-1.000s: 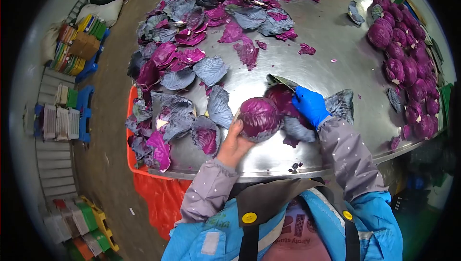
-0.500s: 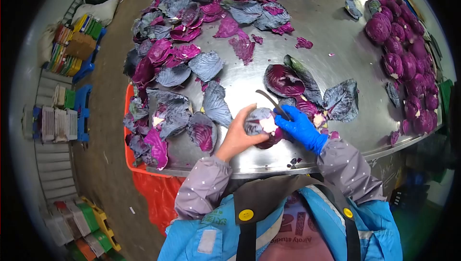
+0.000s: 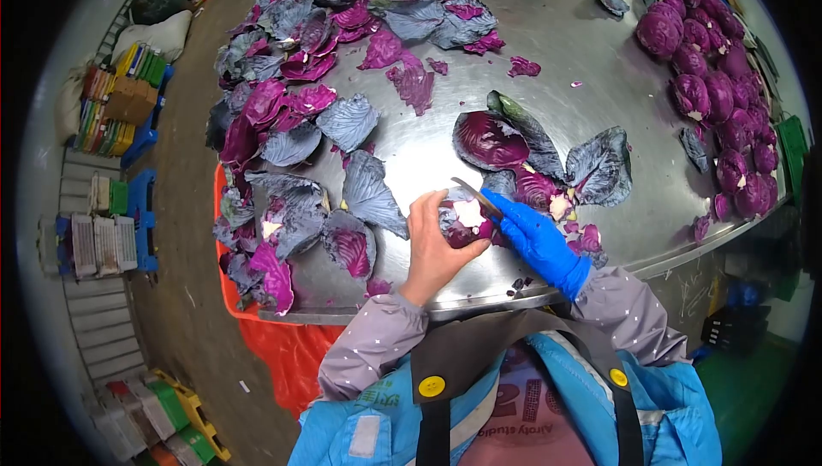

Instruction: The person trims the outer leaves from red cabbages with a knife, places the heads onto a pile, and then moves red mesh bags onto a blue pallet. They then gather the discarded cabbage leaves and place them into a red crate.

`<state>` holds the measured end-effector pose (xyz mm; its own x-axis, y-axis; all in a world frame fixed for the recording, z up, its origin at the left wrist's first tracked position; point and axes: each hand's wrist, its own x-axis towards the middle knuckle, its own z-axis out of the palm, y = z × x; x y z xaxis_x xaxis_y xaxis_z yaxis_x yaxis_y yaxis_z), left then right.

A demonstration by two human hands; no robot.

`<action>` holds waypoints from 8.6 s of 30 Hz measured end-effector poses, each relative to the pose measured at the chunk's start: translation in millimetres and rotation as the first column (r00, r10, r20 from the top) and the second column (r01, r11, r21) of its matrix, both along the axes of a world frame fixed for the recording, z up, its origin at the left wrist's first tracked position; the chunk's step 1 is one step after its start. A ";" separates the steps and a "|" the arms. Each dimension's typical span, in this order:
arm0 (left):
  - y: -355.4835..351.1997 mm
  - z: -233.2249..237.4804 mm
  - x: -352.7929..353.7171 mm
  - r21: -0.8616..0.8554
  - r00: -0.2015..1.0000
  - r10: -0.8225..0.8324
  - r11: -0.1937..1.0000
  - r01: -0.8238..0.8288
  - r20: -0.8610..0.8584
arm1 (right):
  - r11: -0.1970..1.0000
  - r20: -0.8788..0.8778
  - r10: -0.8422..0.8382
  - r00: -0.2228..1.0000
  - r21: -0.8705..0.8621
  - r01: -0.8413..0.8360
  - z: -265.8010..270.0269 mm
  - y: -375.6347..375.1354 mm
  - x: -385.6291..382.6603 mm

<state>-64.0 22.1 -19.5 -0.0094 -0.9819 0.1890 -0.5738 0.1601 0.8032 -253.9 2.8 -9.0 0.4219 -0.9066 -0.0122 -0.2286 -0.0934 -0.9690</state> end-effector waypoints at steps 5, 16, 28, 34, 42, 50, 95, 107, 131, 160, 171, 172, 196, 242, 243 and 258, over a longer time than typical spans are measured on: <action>-2.9 4.3 -4.6 0.007 1.000 0.014 1.000 -0.014 0.021 | 0.994 -0.110 0.020 0.994 -0.108 -0.032 -2.0 4.7 0.9; -9.7 6.3 -19.6 -0.025 0.988 0.067 0.998 -0.065 0.137 | 0.970 -0.575 -0.051 0.816 -0.223 -0.097 -4.1 -26.1 20.5; 0.8 -11.8 0.3 -0.021 0.996 0.017 1.000 -0.018 -0.092 | 0.991 -0.082 -0.068 0.994 0.109 0.077 -27.9 -62.8 18.8; 13.4 -1.4 34.1 0.180 0.982 0.094 0.981 -0.064 -0.164 | 0.867 -0.040 -0.181 0.983 0.465 0.179 -16.1 -51.2 31.6; 11.1 -6.7 29.9 0.238 0.938 0.274 0.945 -0.223 -0.212 | 0.975 -0.288 -0.181 0.940 0.075 0.211 -17.9 -29.4 14.7; 1.8 9.6 22.2 0.190 0.987 0.143 0.974 -0.126 -0.074 | 0.977 -0.263 -0.036 0.964 -0.214 -0.022 9.5 -34.4 14.5; 20.0 -3.4 4.2 0.026 0.982 0.186 0.982 -0.187 0.028 | 0.961 -0.203 -0.055 0.978 -0.275 -0.003 -22.5 -29.9 42.7; 25.2 -7.2 7.6 -0.057 0.994 0.109 0.992 -0.109 0.004 | 0.979 -0.511 -0.153 0.846 -0.197 0.058 -26.6 -56.5 23.9; 3.4 -3.5 19.4 0.141 0.990 0.117 0.984 -0.105 -0.081 | 0.975 -0.236 0.130 0.963 -0.147 -0.167 3.1 -33.1 16.4; -17.6 -0.9 9.5 0.100 0.975 0.212 0.971 -0.218 0.065 | 0.861 -0.660 -0.004 0.751 -0.385 -0.334 15.7 -56.5 46.2; -15.0 -3.5 4.7 0.021 0.973 0.214 0.976 -0.216 0.083 | 0.846 -0.513 -0.098 0.853 -0.494 -0.199 -7.8 -51.8 41.7; -14.6 -2.6 5.3 0.042 0.978 0.199 0.979 -0.201 0.063 | 0.847 -0.514 -0.093 0.853 -0.491 -0.204 -11.7 -50.0 42.1; 12.9 -6.6 11.8 -0.120 0.981 -0.102 0.985 0.122 0.165 | 0.929 -0.617 -0.039 0.786 -0.311 -0.199 31.1 -28.1 35.7; 18.5 6.7 35.2 0.251 0.985 -0.069 0.962 0.108 -0.158 | 0.963 -0.213 0.143 0.966 0.254 -0.086 17.4 -38.0 29.7; 17.1 3.4 32.3 0.285 0.982 0.025 0.958 0.030 -0.186 | 0.970 -0.322 0.178 0.930 0.218 -0.110 24.7 -36.8 33.0; 23.0 38.7 16.8 -0.043 0.999 0.049 0.998 -0.048 0.023 | 0.981 -0.360 0.114 0.926 -0.108 -0.162 55.1 -30.5 31.2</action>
